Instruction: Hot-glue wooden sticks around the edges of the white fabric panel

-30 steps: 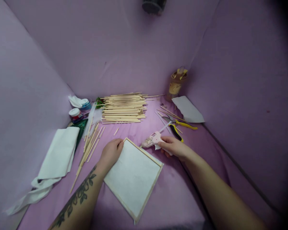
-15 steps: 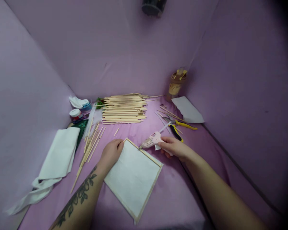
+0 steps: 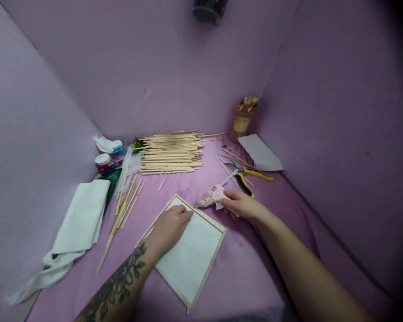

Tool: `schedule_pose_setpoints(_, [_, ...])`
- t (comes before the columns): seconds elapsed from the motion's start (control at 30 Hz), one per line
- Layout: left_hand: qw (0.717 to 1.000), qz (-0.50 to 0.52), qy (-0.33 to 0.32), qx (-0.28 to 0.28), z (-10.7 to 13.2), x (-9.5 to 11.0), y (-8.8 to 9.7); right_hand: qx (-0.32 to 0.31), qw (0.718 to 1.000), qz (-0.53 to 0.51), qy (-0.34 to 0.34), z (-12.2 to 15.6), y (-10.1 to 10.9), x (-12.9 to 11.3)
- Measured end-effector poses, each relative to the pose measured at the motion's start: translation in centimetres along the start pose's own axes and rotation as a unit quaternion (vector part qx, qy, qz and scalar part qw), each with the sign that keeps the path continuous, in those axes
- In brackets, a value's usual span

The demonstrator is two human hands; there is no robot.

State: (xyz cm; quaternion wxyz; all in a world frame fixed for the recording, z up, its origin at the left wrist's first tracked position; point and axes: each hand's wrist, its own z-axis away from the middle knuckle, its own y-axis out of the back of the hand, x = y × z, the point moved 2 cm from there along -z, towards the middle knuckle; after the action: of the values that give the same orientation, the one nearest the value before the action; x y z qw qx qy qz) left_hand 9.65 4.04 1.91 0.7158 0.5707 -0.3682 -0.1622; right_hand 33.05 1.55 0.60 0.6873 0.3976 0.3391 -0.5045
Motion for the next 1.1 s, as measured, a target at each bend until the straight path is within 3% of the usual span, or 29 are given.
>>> schedule_pose_setpoints(1.1, [1.000, 0.014, -0.012, -0.014, -0.28, 0.22, -0.39, -0.015, 1.000, 0.022, 0.015, 0.11, 0.56, 0.09])
